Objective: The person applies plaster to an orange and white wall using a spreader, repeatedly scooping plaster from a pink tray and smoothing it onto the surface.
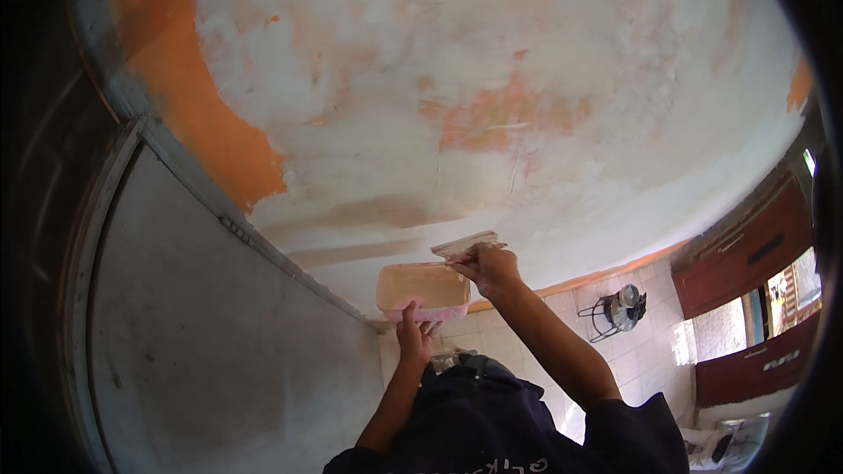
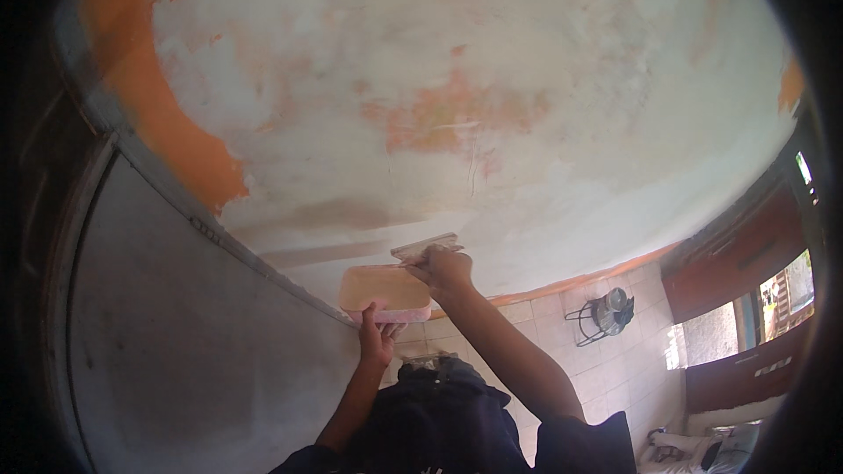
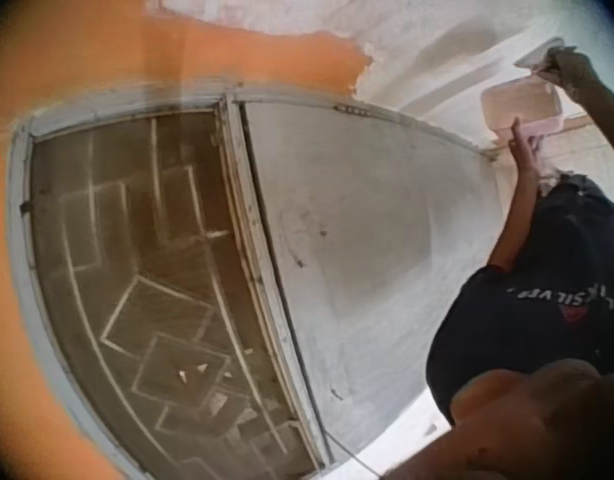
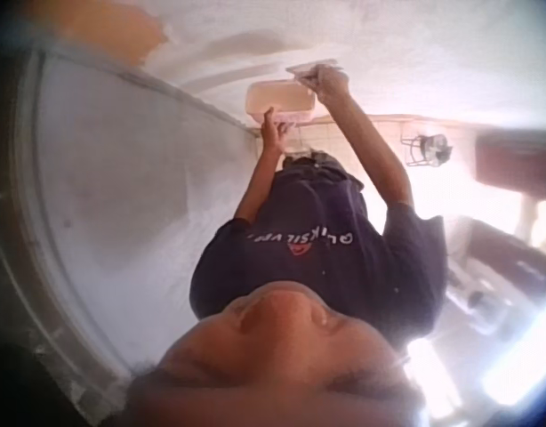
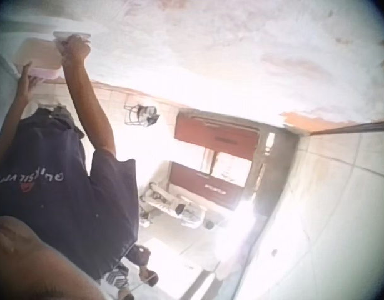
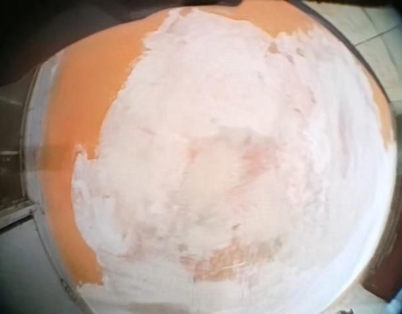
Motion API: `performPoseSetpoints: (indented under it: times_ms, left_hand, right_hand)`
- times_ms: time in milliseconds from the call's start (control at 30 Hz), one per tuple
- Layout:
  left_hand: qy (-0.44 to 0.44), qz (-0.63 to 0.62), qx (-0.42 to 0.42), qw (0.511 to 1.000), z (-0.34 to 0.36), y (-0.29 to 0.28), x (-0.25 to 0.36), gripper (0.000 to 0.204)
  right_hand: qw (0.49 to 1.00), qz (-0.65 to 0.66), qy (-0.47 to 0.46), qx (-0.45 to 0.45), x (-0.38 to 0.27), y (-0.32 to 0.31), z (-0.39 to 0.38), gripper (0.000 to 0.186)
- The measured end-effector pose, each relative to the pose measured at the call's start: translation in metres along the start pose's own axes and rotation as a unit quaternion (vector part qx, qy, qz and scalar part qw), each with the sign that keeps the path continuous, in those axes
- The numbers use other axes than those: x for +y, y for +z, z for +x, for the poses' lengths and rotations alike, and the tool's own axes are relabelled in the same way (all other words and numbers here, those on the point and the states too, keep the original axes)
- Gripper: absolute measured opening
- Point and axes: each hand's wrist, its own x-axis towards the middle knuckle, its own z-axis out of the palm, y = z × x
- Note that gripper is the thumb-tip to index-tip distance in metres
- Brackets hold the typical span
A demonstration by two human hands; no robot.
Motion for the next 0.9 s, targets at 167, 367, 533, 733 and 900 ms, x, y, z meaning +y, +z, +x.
performPoseSetpoints:
  times_ms: [167,367,533,733,900]
  left_hand:
    - [-0.007,-0.019,-0.012,1.000,0.000,-0.004,-0.003,0.047]
    - [0.010,-0.014,0.001,1.000,-0.008,-0.002,0.001,0.054]
    - [0.005,0.017,-0.031,0.999,-0.005,-0.002,-0.004,0.064]
    - [0.013,0.020,-0.023,0.999,-0.003,-0.014,0.000,0.066]
    - [-0.003,0.010,-0.021,1.000,-0.007,-0.011,0.000,0.068]
  right_hand:
    - [0.987,0.134,-0.081,0.018,-0.035,0.046,0.045,0.016]
    - [0.972,0.103,-0.158,-0.143,-0.148,0.105,-0.014,0.019]
    - [0.955,0.062,-0.254,-0.137,-0.195,0.113,-0.092,0.020]
    - [0.954,0.079,-0.234,-0.172,-0.120,0.046,-0.110,0.026]
    - [0.988,0.101,-0.090,0.076,-0.012,-0.052,-0.021,0.024]
